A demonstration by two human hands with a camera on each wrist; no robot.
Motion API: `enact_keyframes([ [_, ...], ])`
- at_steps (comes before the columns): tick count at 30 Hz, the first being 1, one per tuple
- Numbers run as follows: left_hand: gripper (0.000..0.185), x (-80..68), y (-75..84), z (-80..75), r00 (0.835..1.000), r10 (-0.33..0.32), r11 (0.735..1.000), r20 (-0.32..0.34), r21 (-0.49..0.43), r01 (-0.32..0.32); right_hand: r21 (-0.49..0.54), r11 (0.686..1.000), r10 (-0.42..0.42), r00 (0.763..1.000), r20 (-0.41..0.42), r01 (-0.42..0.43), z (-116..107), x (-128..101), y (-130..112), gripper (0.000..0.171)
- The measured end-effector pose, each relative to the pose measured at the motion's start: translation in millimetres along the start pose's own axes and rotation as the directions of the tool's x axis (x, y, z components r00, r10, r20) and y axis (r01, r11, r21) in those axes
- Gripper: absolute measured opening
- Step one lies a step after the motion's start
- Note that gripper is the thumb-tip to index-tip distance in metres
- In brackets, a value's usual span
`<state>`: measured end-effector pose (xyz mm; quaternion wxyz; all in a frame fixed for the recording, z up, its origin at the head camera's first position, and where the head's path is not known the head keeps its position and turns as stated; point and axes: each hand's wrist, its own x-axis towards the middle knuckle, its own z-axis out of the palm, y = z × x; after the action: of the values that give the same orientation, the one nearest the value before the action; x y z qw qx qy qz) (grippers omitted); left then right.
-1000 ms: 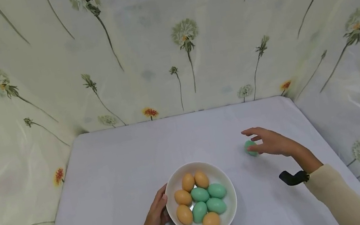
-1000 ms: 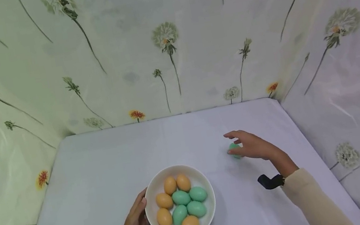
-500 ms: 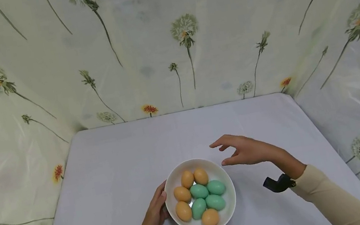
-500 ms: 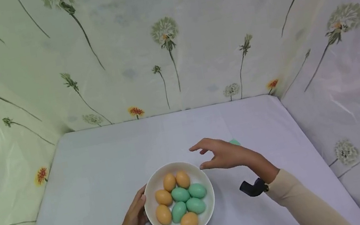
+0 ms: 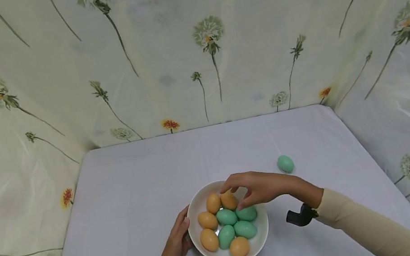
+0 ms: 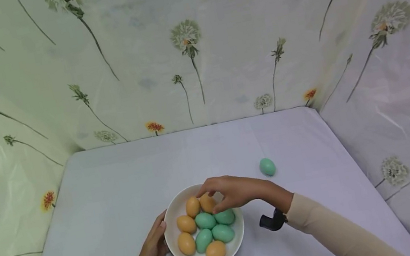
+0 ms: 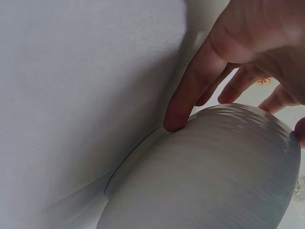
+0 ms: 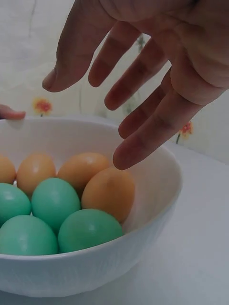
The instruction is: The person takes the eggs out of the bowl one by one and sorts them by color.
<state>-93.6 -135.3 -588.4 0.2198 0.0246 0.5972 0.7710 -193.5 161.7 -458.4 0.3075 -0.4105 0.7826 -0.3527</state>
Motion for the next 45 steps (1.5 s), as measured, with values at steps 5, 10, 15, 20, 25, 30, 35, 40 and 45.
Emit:
enact_keyframes([
  [5, 0.059, 0.0, -1.3, -1.0, 1.000, -0.003, 1.000, 0.003, -0.012, 0.003, -0.023, 1.000, -0.009, 0.998, 0.060, 0.010, 7.4, 11.5, 1.5, 0.053],
  [10, 0.059, 0.8, -3.4, -1.3, 1.000, -0.004, 1.000, -0.004, -0.006, 0.004, -0.083, 0.996, -0.005, 0.996, 0.089, 0.013, 14.5, 21.5, 3.9, 0.051],
  [15, 0.059, 1.1, -4.2, -1.7, 1.000, -0.015, 1.000, -0.005, -0.018, 0.015, -0.127, 0.992, -0.008, 0.993, 0.122, 0.023, 21.0, 30.6, 6.5, 0.049],
  [20, 0.060, 2.2, -3.8, -2.4, 1.000, -0.018, 1.000, -0.012, -0.019, 0.018, -0.114, 0.991, -0.046, 0.983, 0.180, 0.067, 25.9, 38.5, 11.3, 0.050],
  [25, 0.060, 2.9, -2.9, -3.0, 1.000, -0.010, 1.000, -0.008, -0.011, 0.010, -0.135, 0.987, -0.059, 0.975, 0.213, 0.089, 28.6, 44.2, 14.6, 0.048],
  [30, 0.061, 2.8, -2.4, -3.9, 1.000, -0.002, 1.000, -0.003, -0.014, 0.002, -0.200, 0.976, -0.045, 0.975, 0.218, 0.090, 31.8, 48.1, 16.0, 0.044],
  [35, 0.061, 3.0, -2.7, -4.6, 1.000, -0.007, 1.000, -0.002, -0.021, 0.007, -0.259, 0.963, -0.010, 0.975, 0.221, 0.069, 35.2, 50.0, 14.2, 0.041],
  [40, 0.061, 3.0, -3.2, -6.5, 1.000, -0.006, 1.000, -0.008, -0.026, 0.006, -0.318, 0.945, -0.003, 0.977, 0.213, 0.072, 38.9, 50.5, 10.8, 0.039],
  [45, 0.061, 3.2, -2.7, -6.8, 1.000, 0.003, 1.000, -0.003, -0.025, -0.003, -0.374, 0.923, -0.008, 0.978, 0.207, 0.087, 42.3, 50.6, 10.7, 0.038],
])
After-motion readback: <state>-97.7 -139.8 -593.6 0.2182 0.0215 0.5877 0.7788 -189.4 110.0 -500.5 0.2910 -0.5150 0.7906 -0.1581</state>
